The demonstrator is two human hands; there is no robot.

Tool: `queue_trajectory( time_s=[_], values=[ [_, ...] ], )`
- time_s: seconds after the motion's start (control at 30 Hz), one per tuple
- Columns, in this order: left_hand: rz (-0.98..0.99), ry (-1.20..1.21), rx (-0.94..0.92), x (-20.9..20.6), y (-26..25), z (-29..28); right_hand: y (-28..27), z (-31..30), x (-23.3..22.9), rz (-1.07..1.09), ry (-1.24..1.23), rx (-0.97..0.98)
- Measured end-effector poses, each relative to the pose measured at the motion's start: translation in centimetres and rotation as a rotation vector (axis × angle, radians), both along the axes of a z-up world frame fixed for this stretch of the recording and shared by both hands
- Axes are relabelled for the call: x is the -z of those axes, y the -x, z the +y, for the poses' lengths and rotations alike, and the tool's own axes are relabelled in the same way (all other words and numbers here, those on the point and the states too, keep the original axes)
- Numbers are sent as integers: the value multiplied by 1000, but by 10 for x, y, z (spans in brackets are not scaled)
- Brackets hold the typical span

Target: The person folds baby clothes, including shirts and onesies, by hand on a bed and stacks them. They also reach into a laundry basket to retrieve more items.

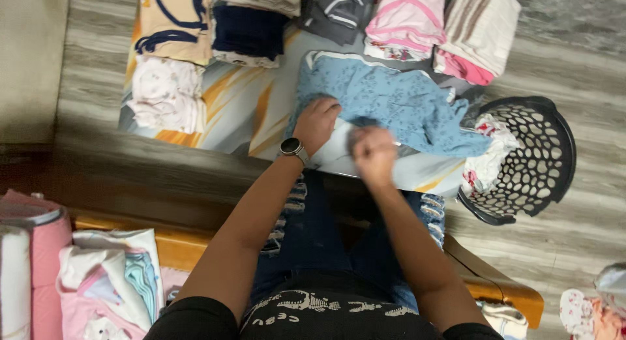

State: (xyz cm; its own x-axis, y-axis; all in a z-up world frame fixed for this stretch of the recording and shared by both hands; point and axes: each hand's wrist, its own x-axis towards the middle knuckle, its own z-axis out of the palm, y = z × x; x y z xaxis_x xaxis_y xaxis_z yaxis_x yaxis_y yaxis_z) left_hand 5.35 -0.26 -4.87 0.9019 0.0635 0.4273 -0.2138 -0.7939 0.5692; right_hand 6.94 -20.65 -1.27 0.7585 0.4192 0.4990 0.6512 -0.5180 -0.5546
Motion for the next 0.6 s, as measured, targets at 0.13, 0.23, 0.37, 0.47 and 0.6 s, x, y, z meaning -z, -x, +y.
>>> queue_trajectory(
  time_s=[0.13, 0.23, 0.37, 0.47, 0.6],
  values=[
    [42, -72, -17, 8, -8, 0, -44, -54, -14, 166, 182, 396],
    [20, -12, -28, 7, -8, -3, -64, -66, -17, 293, 221, 602],
    [23, -84, -74, 4, -9, -10, -73, -72, -11, 414, 258, 654],
    [39, -72, -70, 3, -9, -6, -75, -77, -2, 378, 285, 606],
    [34, -96, -62, 3, -11, -8, -73, -98, -6, 332, -2, 482]
  ],
)
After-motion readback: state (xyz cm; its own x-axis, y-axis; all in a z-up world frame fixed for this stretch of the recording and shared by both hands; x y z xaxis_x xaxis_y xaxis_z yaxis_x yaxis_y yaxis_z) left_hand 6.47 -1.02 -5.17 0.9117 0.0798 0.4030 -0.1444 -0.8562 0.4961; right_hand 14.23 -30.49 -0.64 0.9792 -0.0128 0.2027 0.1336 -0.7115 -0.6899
